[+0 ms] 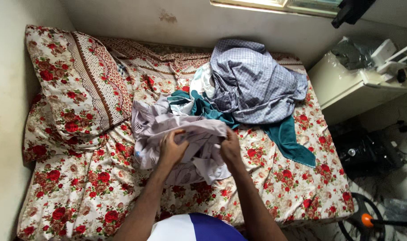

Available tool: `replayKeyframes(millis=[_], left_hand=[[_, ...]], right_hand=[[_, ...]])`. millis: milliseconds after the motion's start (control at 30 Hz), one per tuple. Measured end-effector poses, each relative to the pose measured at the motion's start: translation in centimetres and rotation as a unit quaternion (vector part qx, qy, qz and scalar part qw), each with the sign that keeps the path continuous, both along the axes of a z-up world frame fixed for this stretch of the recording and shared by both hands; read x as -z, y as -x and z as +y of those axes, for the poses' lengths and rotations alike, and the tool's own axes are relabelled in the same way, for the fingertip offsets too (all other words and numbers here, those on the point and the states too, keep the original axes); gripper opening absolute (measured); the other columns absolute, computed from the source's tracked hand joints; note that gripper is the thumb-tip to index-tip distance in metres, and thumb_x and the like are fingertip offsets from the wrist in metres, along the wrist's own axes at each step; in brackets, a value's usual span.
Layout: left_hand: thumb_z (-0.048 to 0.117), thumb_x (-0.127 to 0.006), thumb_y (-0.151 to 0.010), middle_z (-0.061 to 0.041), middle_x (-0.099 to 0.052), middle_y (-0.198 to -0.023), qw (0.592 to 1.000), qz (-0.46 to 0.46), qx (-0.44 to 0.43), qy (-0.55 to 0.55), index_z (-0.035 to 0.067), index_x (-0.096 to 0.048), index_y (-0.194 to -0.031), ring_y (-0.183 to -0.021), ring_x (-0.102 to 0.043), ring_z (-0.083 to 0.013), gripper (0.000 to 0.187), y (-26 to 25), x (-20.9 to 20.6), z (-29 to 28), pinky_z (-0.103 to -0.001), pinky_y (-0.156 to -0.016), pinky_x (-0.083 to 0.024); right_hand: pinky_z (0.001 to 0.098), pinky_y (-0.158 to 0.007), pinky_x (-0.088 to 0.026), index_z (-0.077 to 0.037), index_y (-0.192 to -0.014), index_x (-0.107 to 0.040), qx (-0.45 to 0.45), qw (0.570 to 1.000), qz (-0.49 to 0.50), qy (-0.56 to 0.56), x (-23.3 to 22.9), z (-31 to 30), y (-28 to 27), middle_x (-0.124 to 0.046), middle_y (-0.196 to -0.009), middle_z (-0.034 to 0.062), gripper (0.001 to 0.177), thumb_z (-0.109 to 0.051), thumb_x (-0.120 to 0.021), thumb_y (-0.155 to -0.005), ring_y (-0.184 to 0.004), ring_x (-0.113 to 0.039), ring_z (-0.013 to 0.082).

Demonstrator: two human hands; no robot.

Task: The person folds a light-colored shirt on a floral-patterned bedspread, smoothing the fabric and tucking in the sleeves.

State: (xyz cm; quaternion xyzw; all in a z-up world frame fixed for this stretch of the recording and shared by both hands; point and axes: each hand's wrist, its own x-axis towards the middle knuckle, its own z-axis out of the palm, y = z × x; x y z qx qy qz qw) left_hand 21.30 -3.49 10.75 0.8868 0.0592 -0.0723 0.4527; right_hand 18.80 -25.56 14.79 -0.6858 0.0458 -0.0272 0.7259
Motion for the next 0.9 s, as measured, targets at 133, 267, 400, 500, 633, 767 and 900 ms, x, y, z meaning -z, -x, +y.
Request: replayKeyframes(millis=[133, 267, 400, 500, 633, 767, 900], left_hand=[[0.04, -0.086, -0.074, -0.016, -0.055, -0.14, 0.998, -0.02, 0.0, -0.055, 0.014, -0.05, -0.145, -0.133, -0.046, -0.038, 0.084, 1.0, 5.7, 0.8, -0.055, -0.113, -0.036], [0.041, -0.082, -0.083, -0.025, -0.06, -0.127, 0.989, -0.111, 0.001, -0.101, 0.008, -0.052, -0.145, -0.12, -0.055, -0.0442, 0.077, 0.0, 10.8, 0.7, -0.055, -0.104, -0.044], [0.041, -0.065, -0.1, -0.016, -0.074, -0.108, 0.998, -0.028, -0.051, -0.037, 0.01, -0.075, -0.117, -0.1, -0.071, -0.0376, 0.037, -0.2, 8.3, 0.7, -0.049, -0.085, -0.056], [0.03, -0.057, -0.101, -0.018, -0.072, -0.085, 0.998, -0.008, -0.044, -0.034, 0.008, -0.076, -0.109, -0.079, -0.072, -0.0337, 0.03, -0.4, 2.9, 0.4, -0.05, -0.076, -0.055], [0.022, -0.057, -0.09, -0.013, -0.075, -0.088, 0.998, -0.041, -0.044, 0.016, 0.013, -0.074, -0.117, -0.077, -0.071, -0.0297, 0.032, -1.4, -1.4, -0.7, -0.046, -0.072, -0.056], [0.025, -0.059, -0.095, -0.015, -0.074, -0.085, 0.997, -0.074, -0.006, 0.007, 0.007, -0.075, -0.113, -0.074, -0.071, -0.0283, 0.03, -2.6, -3.2, -2.4, -0.045, -0.071, -0.055], [0.023, -0.056, -0.093, -0.013, -0.076, -0.085, 0.996, -0.018, 0.018, 0.085, 0.011, -0.073, -0.121, -0.072, -0.073, -0.0235, 0.035, -3.3, -3.8, -5.1, -0.04, -0.067, -0.057]], right_hand=[[0.0444, -0.098, -0.057, 0.0, -0.127, -0.06, 0.005, 0.998, 0.002, -0.055, -4.1, -2.6, -0.8, -0.068, -0.119, 0.0169, 0.034, -0.008, -0.051, -0.095, -0.111, -0.07, 0.0265], [0.0464, -0.098, -0.055, 0.002, -0.134, -0.056, 0.011, 0.996, -0.016, -0.086, -6.7, -3.3, -1.4, -0.063, -0.125, 0.0206, 0.043, -0.017, -0.059, -0.095, -0.113, -0.065, 0.0302], [0.0491, -0.098, -0.052, 0.004, -0.142, -0.051, 0.037, 0.996, -0.044, -0.068, -7.9, -4.7, -2.3, -0.055, -0.132, 0.0249, 0.056, -0.018, -0.067, -0.093, -0.118, -0.057, 0.0351], [0.0512, -0.099, -0.049, 0.005, -0.148, -0.046, 0.067, 0.994, -0.081, 0.004, -8.0, -5.7, -3.0, -0.05, -0.137, 0.0281, 0.067, -0.018, -0.072, -0.091, -0.121, -0.052, 0.0388], [0.0589, -0.099, -0.043, 0.013, -0.157, -0.041, 0.141, 0.873, -0.172, 0.435, -6.9, -5.8, -2.5, -0.036, -0.149, 0.04, 0.087, -0.016, -0.083, -0.086, -0.13, -0.039, 0.0511], [0.046, -0.104, -0.057, 0.0, -0.13, -0.063, 0.01, 0.974, -0.003, 0.225, -5.9, -2.3, -1.2, -0.067, -0.132, 0.0209, 0.049, -0.023, -0.075, -0.089, -0.12, -0.067, 0.0318], [0.0422, -0.096, -0.055, -0.005, -0.13, -0.057, -0.13, 0.952, 0.1, 0.257, -3.4, 1.2, 0.3, -0.066, -0.126, 0.0139, 0.051, -0.027, -0.073, -0.087, -0.113, -0.067, 0.0286]])
